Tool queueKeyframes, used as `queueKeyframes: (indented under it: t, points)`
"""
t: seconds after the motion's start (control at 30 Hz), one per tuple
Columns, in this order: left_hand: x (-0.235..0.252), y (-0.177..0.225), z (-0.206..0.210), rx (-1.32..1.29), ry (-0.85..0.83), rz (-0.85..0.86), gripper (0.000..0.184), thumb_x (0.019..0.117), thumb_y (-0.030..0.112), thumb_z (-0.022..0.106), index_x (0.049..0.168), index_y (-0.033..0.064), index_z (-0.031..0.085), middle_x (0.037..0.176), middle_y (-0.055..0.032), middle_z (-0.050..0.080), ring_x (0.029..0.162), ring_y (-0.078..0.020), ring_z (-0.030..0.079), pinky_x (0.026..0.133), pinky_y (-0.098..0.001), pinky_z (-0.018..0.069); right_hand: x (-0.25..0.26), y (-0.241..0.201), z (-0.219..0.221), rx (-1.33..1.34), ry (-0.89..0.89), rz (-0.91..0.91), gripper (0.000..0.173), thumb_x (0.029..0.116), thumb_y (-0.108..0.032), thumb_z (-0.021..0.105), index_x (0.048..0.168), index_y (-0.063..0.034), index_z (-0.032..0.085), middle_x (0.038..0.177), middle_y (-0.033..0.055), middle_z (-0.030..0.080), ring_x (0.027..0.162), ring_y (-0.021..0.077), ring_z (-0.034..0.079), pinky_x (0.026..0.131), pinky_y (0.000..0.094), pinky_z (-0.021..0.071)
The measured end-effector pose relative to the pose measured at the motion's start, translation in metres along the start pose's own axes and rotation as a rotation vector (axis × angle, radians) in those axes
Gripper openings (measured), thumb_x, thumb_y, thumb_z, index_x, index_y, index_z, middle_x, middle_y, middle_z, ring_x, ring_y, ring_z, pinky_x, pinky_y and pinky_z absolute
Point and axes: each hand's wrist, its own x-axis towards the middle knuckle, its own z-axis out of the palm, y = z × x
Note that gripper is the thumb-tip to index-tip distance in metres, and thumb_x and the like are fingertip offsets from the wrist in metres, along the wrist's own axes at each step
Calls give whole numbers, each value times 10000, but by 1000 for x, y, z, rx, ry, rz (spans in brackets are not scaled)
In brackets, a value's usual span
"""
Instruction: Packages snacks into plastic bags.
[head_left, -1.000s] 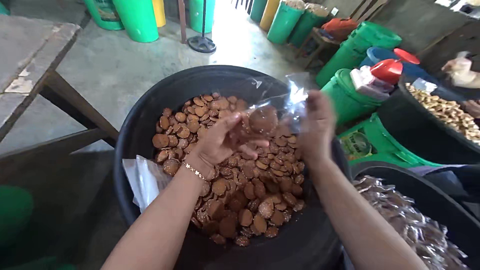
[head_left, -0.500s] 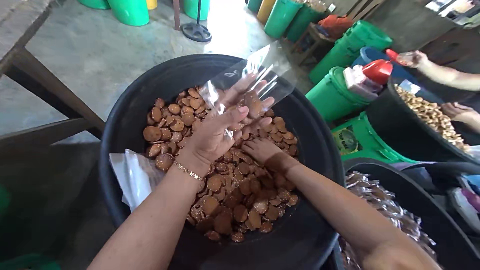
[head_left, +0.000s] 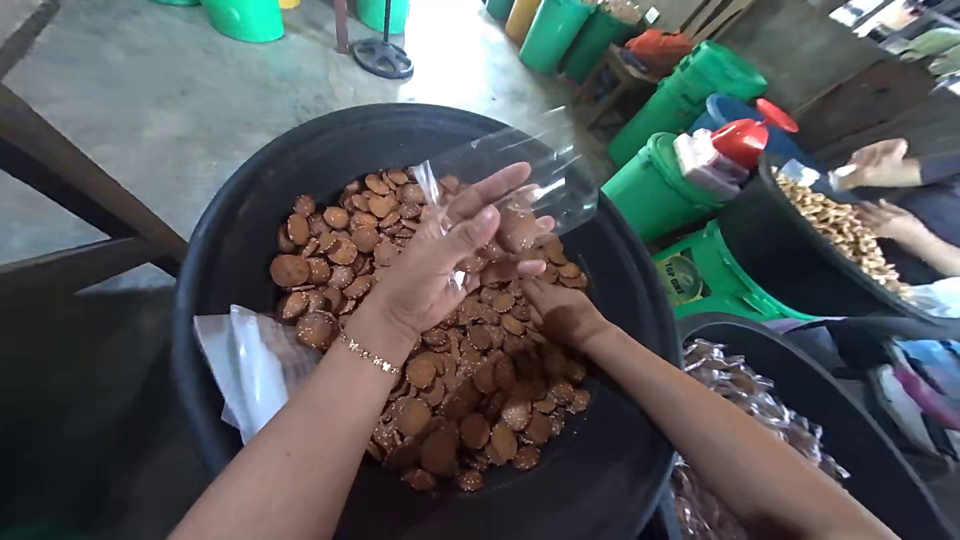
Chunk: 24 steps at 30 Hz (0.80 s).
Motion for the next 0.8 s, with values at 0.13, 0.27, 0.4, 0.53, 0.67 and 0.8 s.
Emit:
queueKeyframes:
  t: [0.13,0.27,0.4,0.53,0.67,0.8]
  points:
    - [-1,-1,1,5,42,13,473,1005,52,540,1471,134,511,1441,-88,573,1166,-234,672,909,-359,610,21,-21,-9,-27,4,-81,447,1082,-119,431,1526,-69,450,1478,287,497,1322,489,527,1026,647,453]
    - [0,-1,-5,7,86,24,410,1047,73,456,1445,127,537,1447,-71,572,1168,-225,672,918,-378,607,45,-21,7,-100,-41,-144,528,1090,-301,482,1509,17,435,1516,343,424,1431,535,373,1109,696,331]
    - [3,-3,-11,-29,80,22,423,1076,368,451,1431,164,553,1411,-55,604,1150,-216,684,893,-363,618,47,-23,3,-131,-90,-147,649,1036,-344,593,1507,62,409,1537,340,399,1460,512,339,1134,674,310]
    - [3,-2,-12,-91,93,29,620,1014,589,422,1388,126,596,1361,-103,644,1149,-257,690,935,-386,603,38,-35,-1,-160,-124,-110,544,1016,-31,535,1512,116,367,1561,349,361,1460,523,334,1146,669,300]
    - [6,-1,-7,-168,158,15,544,1079,470,350,1326,55,600,1247,-162,692,1075,-295,719,888,-411,624,17,-14,-17,283,16,-10,571,1010,-91,581,1544,-16,394,1464,291,519,1354,470,514,1099,634,417]
    - [6,-2,4,-31,185,-13,392,988,108,585,1371,51,522,1282,-119,680,1064,-234,721,869,-346,627,-22,30,-21,1390,448,-222,440,970,30,499,1409,26,472,1264,130,627,1030,168,675,898,329,578]
